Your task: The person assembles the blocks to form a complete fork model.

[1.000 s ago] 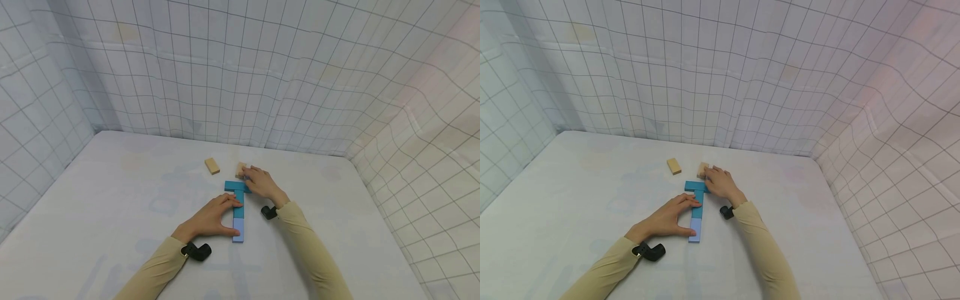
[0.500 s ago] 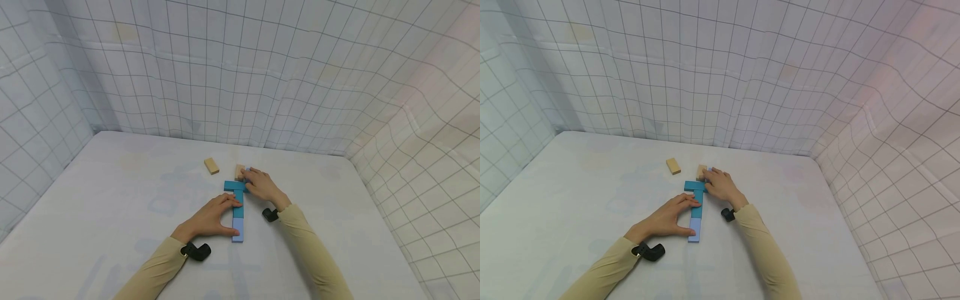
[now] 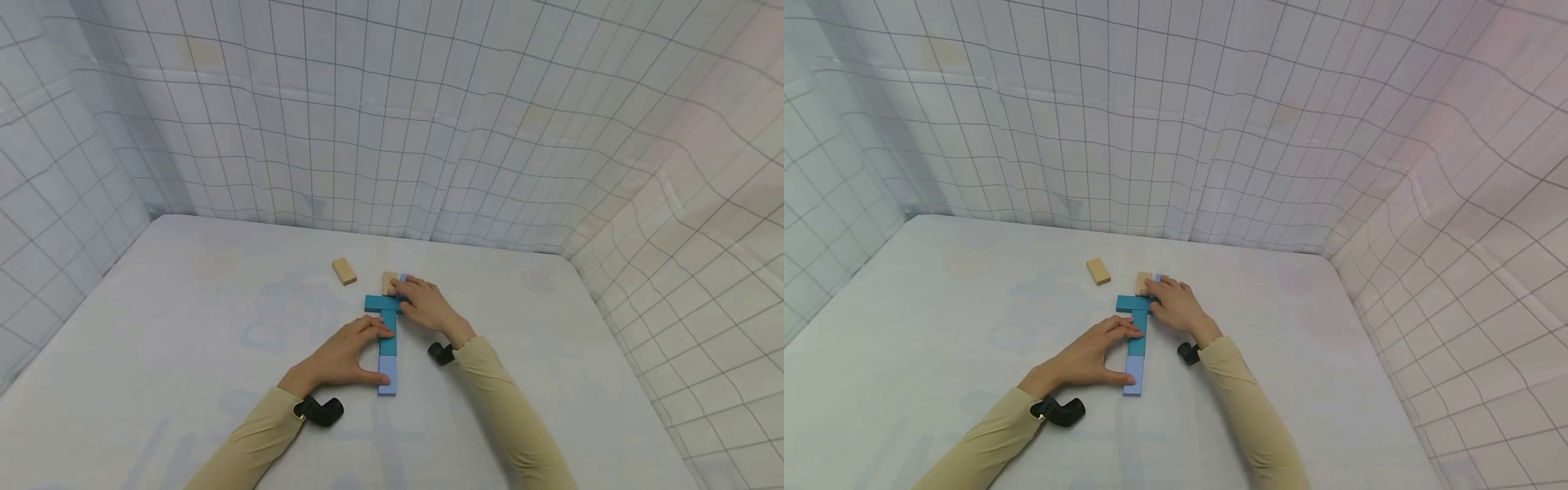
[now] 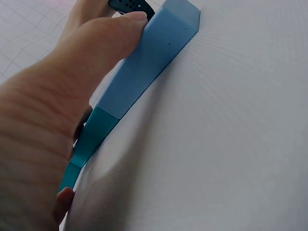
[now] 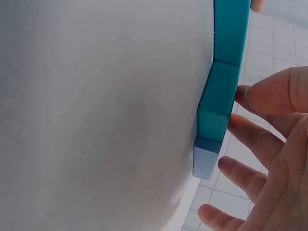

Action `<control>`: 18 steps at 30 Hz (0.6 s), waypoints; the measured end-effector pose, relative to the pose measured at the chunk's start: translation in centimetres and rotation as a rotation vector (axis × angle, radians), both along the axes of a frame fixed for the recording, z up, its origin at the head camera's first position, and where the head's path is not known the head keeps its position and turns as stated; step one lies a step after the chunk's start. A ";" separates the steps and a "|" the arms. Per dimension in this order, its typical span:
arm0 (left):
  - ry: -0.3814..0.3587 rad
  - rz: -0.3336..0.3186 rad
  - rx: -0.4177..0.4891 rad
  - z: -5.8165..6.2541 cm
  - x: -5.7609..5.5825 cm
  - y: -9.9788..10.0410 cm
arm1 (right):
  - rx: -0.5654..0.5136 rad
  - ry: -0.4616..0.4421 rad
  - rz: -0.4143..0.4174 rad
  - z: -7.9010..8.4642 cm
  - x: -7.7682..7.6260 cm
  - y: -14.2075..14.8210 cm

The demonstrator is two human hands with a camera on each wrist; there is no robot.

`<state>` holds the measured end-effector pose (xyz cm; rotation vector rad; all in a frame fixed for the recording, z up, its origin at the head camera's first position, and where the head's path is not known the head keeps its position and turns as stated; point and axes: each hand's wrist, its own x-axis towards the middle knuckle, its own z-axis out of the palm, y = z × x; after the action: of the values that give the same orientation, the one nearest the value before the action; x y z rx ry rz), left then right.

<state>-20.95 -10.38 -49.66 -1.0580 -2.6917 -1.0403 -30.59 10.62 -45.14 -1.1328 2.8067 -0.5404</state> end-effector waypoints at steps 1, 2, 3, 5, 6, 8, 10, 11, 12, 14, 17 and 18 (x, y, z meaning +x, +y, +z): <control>0.000 0.000 -0.002 0.0 0.0 0.0 | 0.001 -0.003 0.000 0.0 0.0 0.0; 0.000 0.001 -0.003 -0.1 0.0 0.0 | 0.005 -0.004 0.000 0.0 0.0 0.1; -0.002 0.002 -0.005 -0.1 0.0 0.0 | 0.009 -0.016 -0.005 -0.1 -0.1 0.1; -0.003 0.001 -0.002 -0.1 0.0 0.0 | 0.024 -0.019 -0.011 -0.1 -0.1 0.1; -0.004 0.000 -0.002 -0.1 0.0 0.0 | 0.031 -0.019 -0.015 -0.1 -0.1 0.0; -0.004 -0.001 0.000 0.0 0.0 0.0 | 0.045 -0.017 -0.022 -0.1 0.0 0.0; -0.003 -0.001 0.002 0.0 0.0 0.0 | 0.052 -0.014 -0.025 -0.1 0.1 0.0; -0.004 -0.001 0.002 -0.1 0.0 0.0 | 0.055 -0.012 -0.026 -0.1 0.1 0.0; -0.004 -0.001 0.002 -0.1 0.0 -0.1 | 0.048 -0.011 -0.025 -0.1 0.1 -0.1; -0.007 -0.002 0.001 -0.1 0.0 -0.1 | 0.048 -0.006 -0.025 -0.1 0.2 -0.1; -0.013 -0.002 -0.001 -0.1 0.0 -0.1 | 0.048 0.000 -0.023 -0.1 0.3 -0.1; -0.016 -0.002 0.000 -0.1 0.0 -0.1 | 0.048 0.003 -0.022 -0.1 0.3 -0.1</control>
<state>-20.95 -10.49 -49.73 -1.0568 -2.7032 -1.0538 -30.27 10.49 -45.19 -1.0968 2.8215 -0.4703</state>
